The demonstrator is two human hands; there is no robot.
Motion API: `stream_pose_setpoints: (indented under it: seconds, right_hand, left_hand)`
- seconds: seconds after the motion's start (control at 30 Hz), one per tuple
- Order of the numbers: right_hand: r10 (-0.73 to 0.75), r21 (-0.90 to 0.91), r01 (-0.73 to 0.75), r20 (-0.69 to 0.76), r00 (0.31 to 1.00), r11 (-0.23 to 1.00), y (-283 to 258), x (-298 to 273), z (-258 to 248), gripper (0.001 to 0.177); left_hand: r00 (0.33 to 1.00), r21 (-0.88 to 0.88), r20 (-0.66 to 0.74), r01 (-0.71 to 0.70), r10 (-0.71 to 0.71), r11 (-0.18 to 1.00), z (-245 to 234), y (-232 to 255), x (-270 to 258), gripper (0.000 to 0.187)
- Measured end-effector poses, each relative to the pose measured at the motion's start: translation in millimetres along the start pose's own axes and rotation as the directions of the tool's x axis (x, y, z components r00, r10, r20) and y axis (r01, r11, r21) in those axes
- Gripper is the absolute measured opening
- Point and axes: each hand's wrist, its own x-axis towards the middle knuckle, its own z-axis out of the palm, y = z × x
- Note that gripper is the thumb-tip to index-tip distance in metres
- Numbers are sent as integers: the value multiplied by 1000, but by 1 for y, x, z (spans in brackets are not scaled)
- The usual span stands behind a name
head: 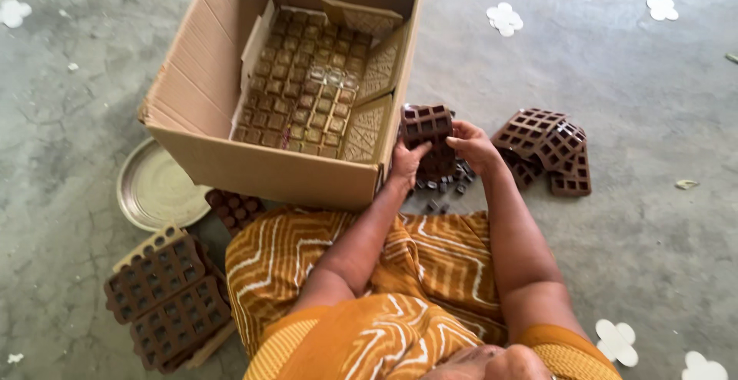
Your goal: The person sits on the floor and repeatedly picks up small dark square pieces, inserting them into the cavities of brown plastic mold trays. The person places filled trays into a cardboard box and continues the process with additional trays.
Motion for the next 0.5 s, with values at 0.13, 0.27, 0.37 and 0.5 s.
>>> stream_pose_setpoints:
  seconds: [0.13,0.27,0.37,0.5]
  right_hand:
    - [31,-187,-27,19,999,982,1,-3,3,37]
    - [-15,-62,10,-70,997,998,-1,-2,1,25]
    - [-65,84,74,-107,992,994,-10,-6,4,22]
    - [-13,127,25,-90,996,992,-20,-14,11,26]
  left_hand:
    - [998,-111,62,-12,19,994,-6,-6,-1,54]
    - [998,-63,52,35,-32,997,-8,-7,6,44]
    - [984,-49,96,156,-151,987,-11,-13,6,31]
    - [992,-124,49,123,-117,985,-8,-15,6,20]
